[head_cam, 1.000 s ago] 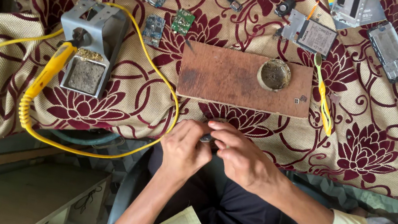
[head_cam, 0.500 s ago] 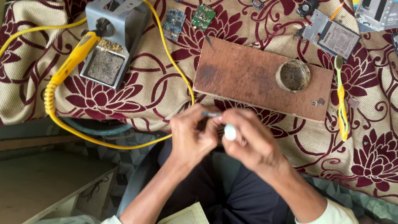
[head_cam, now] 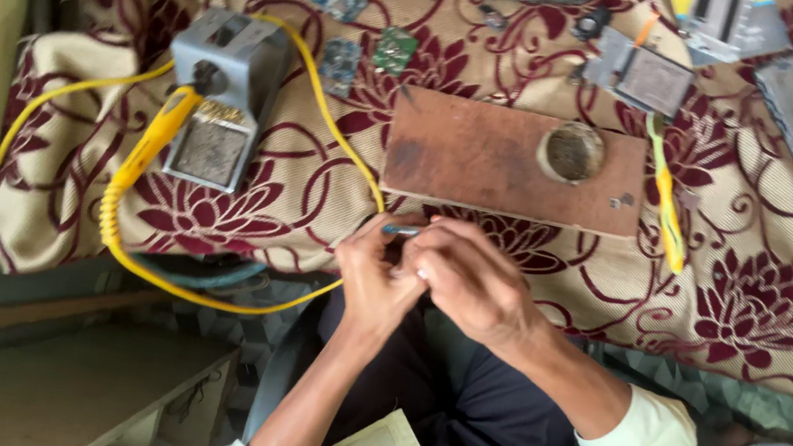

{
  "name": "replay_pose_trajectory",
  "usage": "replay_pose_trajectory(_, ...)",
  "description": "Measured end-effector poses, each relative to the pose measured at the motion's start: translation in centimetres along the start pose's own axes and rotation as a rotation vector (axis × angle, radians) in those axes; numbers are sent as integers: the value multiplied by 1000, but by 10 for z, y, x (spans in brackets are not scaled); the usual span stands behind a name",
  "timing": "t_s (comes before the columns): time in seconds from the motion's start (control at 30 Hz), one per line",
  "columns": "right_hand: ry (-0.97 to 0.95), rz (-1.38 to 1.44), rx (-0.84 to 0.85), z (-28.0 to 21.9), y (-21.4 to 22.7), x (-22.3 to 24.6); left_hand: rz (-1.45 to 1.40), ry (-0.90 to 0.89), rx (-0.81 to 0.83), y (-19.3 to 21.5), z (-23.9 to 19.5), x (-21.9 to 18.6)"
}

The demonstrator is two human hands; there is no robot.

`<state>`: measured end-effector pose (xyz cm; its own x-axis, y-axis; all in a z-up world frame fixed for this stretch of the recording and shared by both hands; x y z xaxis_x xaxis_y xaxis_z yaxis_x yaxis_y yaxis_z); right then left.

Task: The person scrubs a small blue circuit board with a toothbrush, then uses a soldering iron to heat the board, and finally applies a green paste with a syringe-like tool. The person handles the board and tools directly without visible protective gear.

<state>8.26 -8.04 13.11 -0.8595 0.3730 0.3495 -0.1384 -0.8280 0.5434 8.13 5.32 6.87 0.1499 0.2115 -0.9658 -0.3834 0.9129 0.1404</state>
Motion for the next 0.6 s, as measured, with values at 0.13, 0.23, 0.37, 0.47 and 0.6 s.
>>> replay_pose_trajectory(0.13,32,1,-4,-5,2,2,-15,-2,-2,-1,-3,-2)
replay_pose_trajectory(0.23,75,-21,-4,-10,2,2,-41,-25,-7,0,-5,-1)
replay_pose_trajectory(0.37,132,-62,0,-11,5,0,-44,-32,-22,-3,-7,1)
replay_pose_trajectory(0.47,102,-59,4,-13,9,3,28,-65,-26,-2,-9,-1)
replay_pose_trajectory(0.6,-71,-59,-125,-28,26,19,143,-389,123,7,-11,-15)
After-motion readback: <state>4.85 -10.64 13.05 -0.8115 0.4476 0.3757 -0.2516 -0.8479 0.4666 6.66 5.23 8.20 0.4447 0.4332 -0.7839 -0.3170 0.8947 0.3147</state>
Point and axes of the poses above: each hand's wrist, its own z-axis towards the middle knuckle, its own y-axis out of the back of the hand, x = y × z, the point moved 3 cm from there along z, towards the middle knuckle, and after that the axes turned 9 degrees about -x, right-handed, at the moved point
